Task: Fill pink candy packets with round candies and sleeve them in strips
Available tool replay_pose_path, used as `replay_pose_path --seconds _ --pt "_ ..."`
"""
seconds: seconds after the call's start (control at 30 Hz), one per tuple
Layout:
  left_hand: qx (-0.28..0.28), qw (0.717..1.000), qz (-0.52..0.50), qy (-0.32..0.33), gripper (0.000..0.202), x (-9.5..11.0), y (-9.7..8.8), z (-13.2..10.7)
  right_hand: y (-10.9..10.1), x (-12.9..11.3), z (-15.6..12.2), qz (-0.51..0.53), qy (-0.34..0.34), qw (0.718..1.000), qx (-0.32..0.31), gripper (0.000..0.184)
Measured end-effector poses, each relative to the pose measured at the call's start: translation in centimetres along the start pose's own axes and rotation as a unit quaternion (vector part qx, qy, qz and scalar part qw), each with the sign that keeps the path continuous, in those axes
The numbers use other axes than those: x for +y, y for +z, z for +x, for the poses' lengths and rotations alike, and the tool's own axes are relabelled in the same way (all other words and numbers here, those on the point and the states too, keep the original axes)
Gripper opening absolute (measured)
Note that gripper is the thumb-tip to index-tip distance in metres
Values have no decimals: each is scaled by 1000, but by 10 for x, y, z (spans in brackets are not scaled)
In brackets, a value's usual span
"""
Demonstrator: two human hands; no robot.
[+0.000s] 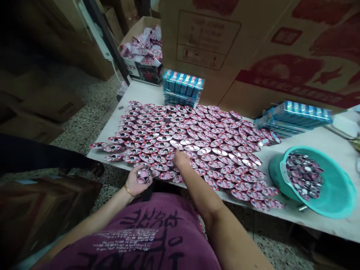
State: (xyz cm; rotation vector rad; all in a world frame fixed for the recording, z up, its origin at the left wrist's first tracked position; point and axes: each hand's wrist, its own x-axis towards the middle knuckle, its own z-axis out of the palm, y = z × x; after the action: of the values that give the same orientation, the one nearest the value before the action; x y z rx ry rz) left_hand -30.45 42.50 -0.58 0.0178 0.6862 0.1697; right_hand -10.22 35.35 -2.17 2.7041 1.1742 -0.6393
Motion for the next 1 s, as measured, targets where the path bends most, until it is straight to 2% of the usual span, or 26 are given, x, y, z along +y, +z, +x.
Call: replay_pose_path --seconds 0.07,0.17,0.23,0.3,0.43,0.57,0.67,0.73,0.77,0.83,0.9,1.0 --pt "-4 1000 7 -21 14 2 1 8 -1 -4 -19 36 -28 998 49 35" --pt "3 999 24 -33 14 4 1 21 -1 -25 -52 133 -160 968 141 29" --pt "20 999 24 -27 14 1 -2 27 1 -45 -68 160 -251 941 161 27" --pt "31 999 20 -28 14 -3 -5 31 6 -61 -77 164 -283 933 149 25" --pt "20 998 25 -56 15 -9 -14 30 18 -68 -83 241 -268 926 116 20" --pt "29 996 47 -67 14 -9 -19 26 21 -49 -86 331 -256 904 86 22" --pt "8 997 35 -72 15 -7 -20 20 24 -22 -82 397 -161 896 114 21" --pt "-2 998 4 -59 14 -4 -23 15 29 -4 -76 405 -86 903 115 22" --pt "-2 999 -15 -46 14 -3 -25 12 32 3 -73 389 -67 913 101 22" --pt "2 999 -50 -18 13 -2 -30 5 37 8 -68 311 -75 945 61 20" --pt "5 997 -75 5 13 -1 -34 -2 39 1 -65 191 -97 976 30 18" --pt "14 995 -97 33 14 -2 -39 -11 35 -20 -58 41 -108 993 13 20"
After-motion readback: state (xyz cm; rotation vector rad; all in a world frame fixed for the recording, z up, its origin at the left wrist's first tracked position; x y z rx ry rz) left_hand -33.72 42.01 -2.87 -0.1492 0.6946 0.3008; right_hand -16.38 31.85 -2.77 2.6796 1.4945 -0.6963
